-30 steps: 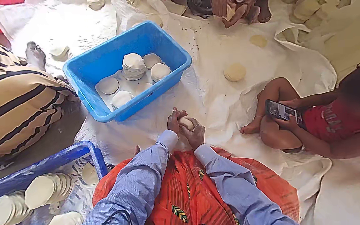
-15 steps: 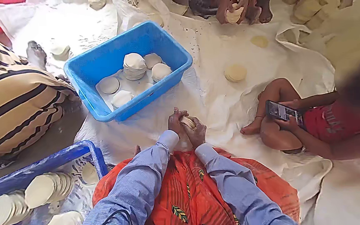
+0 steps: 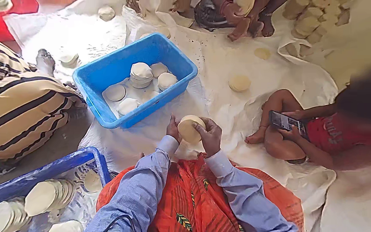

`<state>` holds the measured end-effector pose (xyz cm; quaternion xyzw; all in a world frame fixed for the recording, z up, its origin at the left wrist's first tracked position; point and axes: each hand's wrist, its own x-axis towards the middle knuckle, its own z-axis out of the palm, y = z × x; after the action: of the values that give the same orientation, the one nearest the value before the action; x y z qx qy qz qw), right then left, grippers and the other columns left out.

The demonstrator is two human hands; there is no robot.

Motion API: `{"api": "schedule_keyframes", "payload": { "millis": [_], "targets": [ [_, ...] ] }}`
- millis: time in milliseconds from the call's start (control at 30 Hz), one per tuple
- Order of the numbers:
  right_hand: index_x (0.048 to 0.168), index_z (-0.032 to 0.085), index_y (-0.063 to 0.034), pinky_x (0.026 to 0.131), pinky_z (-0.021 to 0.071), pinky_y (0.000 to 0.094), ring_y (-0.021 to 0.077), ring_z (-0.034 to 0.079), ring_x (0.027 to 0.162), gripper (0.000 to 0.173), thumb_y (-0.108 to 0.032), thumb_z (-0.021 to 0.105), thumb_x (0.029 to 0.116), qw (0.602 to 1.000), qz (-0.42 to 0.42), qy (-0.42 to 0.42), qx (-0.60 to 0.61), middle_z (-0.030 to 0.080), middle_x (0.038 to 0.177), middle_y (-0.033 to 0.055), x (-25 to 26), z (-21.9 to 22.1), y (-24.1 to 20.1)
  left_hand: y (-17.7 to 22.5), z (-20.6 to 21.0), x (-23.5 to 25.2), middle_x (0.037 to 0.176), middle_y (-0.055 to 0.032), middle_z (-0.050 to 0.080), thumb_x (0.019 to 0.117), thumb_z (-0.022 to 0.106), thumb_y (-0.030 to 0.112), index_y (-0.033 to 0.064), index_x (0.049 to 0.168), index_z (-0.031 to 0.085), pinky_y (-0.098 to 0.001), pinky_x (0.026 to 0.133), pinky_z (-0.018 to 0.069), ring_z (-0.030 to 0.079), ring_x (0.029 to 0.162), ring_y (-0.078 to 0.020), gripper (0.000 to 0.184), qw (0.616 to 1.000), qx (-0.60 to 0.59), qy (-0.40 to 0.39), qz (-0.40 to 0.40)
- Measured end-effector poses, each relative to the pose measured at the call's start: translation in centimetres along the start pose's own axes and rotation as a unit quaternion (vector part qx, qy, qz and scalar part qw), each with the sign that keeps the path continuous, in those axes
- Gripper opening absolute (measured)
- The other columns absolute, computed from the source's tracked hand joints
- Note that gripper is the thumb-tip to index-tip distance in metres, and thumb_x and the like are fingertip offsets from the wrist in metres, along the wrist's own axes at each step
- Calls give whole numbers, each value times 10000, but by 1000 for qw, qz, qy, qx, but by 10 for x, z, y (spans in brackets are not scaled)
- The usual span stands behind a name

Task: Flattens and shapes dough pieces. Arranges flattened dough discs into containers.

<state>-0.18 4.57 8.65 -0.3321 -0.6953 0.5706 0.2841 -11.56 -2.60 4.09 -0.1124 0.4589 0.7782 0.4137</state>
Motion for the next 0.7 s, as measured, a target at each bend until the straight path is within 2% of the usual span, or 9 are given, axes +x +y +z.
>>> {"api": "schedule_keyframes", "payload": {
  "millis": [100,167,267,400,500,567,600,633,700],
  "targets": [
    [1117,736,-20,776,590,340,136,707,815,242,-148,780,917,995,92,14,28,750,939,99,10,-15,3,-9,10,-25,1234,-153,663,1021,162,711,66,1355,549,-503,931,546,649,1119,-277,823,994,-63,-48,-74],
    [1105,735,-17,738,578,333,140,687,784,211,-158,750,949,989,140,18,40,738,928,106,10,-23,1,-10,18,-40,1261,-162,652,1039,160,677,57,1374,532,-506,944,540,639,1147,-286,796,994,-74,-40,-76],
    [1151,715,-16,740,568,364,166,674,802,233,-191,692,998,984,178,3,14,722,971,125,1,-35,-3,-12,26,-64,1290,-187,627,1067,265,605,34,1393,500,-528,957,530,622,1170,-313,699,994,-79,-4,-77],
    [1340,606,-5,954,511,499,301,673,1050,324,-184,513,1087,982,112,-75,-136,696,1161,211,-13,-48,-11,-16,28,-99,1281,-216,618,1088,420,436,47,1403,499,-546,888,564,646,1115,-352,506,997,-16,4,-74],
    [1406,567,-30,924,514,598,396,688,1038,370,-187,408,1111,965,57,-103,-236,709,1127,231,-22,-52,-16,-19,26,-115,1184,-241,639,1089,482,290,0,1341,535,-508,805,596,682,984,-351,388,997,58,18,-57],
    [1413,552,-39,913,551,523,315,712,1038,397,-218,347,1125,978,114,-75,-157,723,1172,185,-24,-56,-10,-20,20,-117,1123,-229,659,1069,534,261,-2,1309,566,-492,784,601,688,944,-331,357,995,89,19,-46],
    [1406,538,-37,847,567,453,259,715,990,422,-271,309,1139,980,178,-50,-66,718,1177,162,-21,-60,-4,-19,18,-116,1107,-223,666,1061,552,252,0,1298,577,-487,777,602,690,936,-321,347,994,97,14,-40],
    [1397,527,-33,787,571,423,239,711,943,474,-351,283,1144,967,251,-24,30,711,1166,156,-18,-64,1,-17,18,-115,1100,-213,669,1057,560,243,8,1293,581,-484,776,602,691,932,-312,334,994,98,10,-36],
    [1390,531,-32,781,568,479,283,701,965,677,-564,226,1103,910,377,4,173,694,1175,173,-13,-70,12,-12,22,-117,1130,-197,660,1059,551,235,34,1319,567,-492,796,598,685,962,-309,329,995,83,-9,-46]
  ]
}}
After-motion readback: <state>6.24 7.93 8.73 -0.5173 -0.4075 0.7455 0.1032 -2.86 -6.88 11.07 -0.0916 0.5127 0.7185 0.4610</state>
